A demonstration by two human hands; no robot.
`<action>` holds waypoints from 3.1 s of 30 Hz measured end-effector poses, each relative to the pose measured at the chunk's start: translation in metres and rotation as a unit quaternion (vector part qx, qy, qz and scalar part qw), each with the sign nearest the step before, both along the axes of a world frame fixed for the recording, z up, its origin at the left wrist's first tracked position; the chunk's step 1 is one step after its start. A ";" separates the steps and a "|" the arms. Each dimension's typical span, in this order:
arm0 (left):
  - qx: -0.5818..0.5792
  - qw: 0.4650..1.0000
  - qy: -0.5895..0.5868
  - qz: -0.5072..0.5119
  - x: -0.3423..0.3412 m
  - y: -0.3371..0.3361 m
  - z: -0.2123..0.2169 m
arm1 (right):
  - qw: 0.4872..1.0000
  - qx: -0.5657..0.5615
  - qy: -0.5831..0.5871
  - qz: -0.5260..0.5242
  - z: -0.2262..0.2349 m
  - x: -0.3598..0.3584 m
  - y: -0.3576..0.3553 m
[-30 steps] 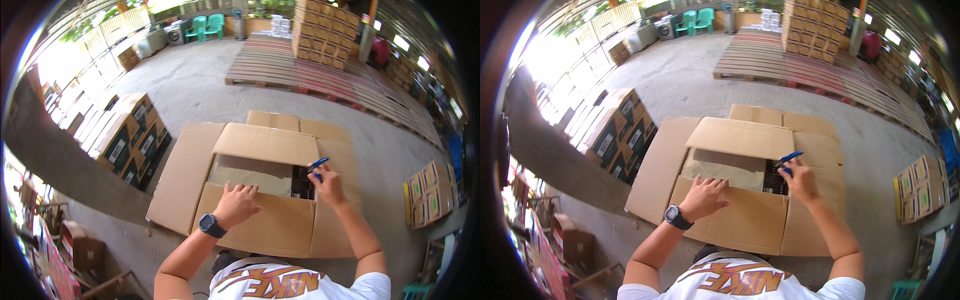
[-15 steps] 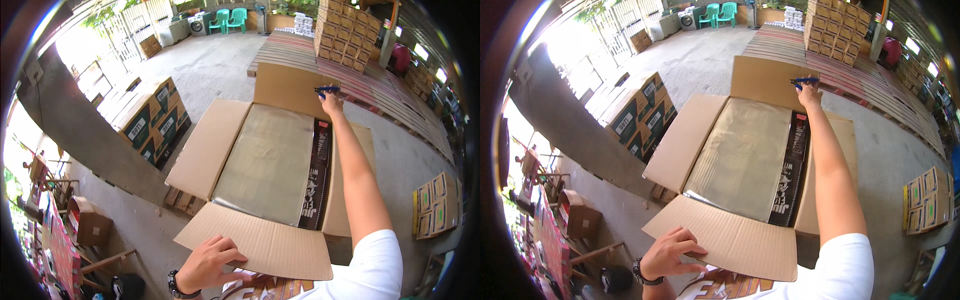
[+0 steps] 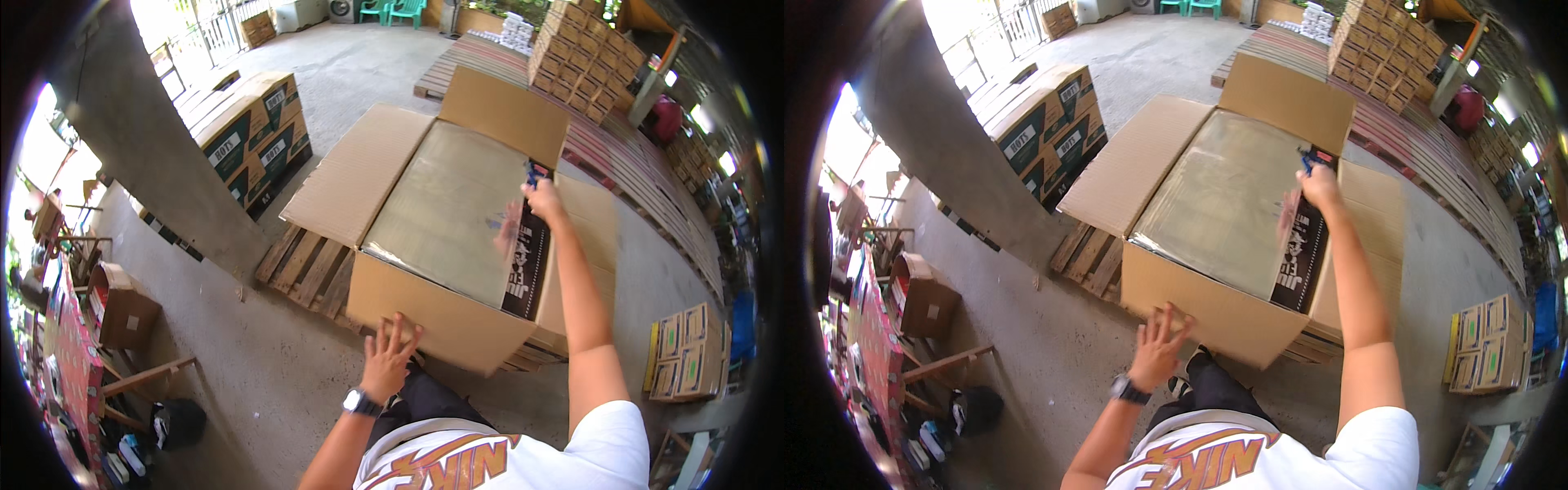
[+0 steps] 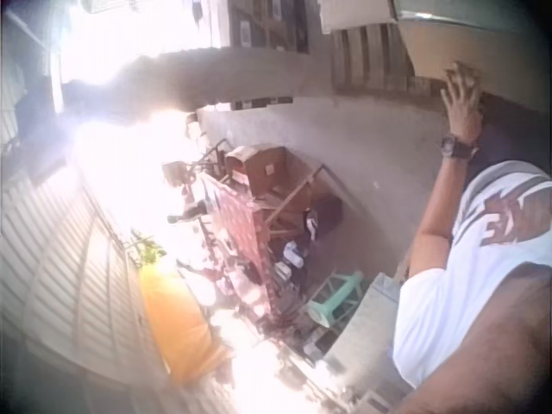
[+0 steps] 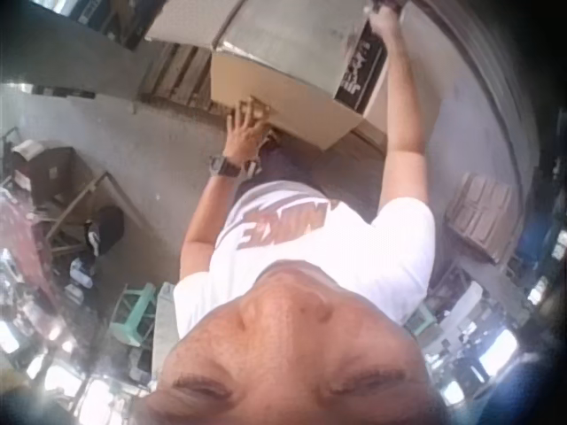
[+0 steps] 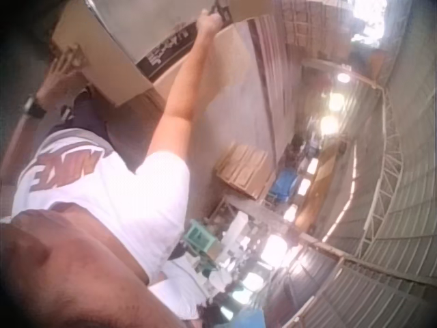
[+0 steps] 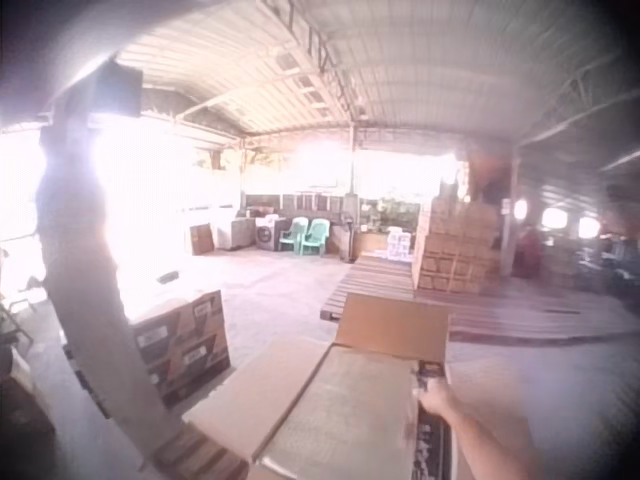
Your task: The person gathers bundles of plastic ties from a pallet, takes them to a table to remove their white paper wrapping by hand, and then retrieves various notebooks from cardboard boxes to sort them onto the table.
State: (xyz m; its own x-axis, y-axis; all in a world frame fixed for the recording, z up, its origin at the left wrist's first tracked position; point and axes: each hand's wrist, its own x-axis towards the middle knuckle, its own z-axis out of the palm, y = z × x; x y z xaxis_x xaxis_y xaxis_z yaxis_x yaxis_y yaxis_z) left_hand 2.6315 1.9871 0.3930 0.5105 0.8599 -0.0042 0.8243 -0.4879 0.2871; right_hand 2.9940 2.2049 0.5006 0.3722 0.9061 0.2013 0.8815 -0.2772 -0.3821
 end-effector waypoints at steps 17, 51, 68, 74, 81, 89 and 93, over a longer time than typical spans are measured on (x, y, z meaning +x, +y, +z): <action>0.158 0.970 -0.132 -0.131 0.172 0.136 0.050 | 0.740 0.242 0.627 0.000 -0.037 0.048 -0.026; -0.144 0.904 -0.401 0.020 0.176 0.105 0.126 | 0.838 0.458 0.169 0.244 0.019 -0.032 -0.054; -0.136 0.438 -0.866 0.201 -0.357 -0.147 0.009 | 0.490 -0.001 0.697 0.524 0.021 -0.492 -0.242; -0.005 0.270 -0.903 0.333 -0.502 -0.340 -0.021 | 0.501 -0.202 0.716 0.441 -0.038 -0.719 -0.338; 0.150 0.265 -0.843 0.443 -0.616 -0.398 -0.023 | 0.462 -0.354 0.602 0.546 -0.054 -0.912 -0.359; 0.318 0.264 -0.772 0.484 -0.819 -0.418 0.013 | 0.496 -0.289 0.439 0.691 -0.059 -1.164 -0.361; 0.331 0.339 -0.608 0.636 -0.901 -0.428 0.030 | 0.415 -0.291 0.507 0.698 -0.025 -1.291 -0.357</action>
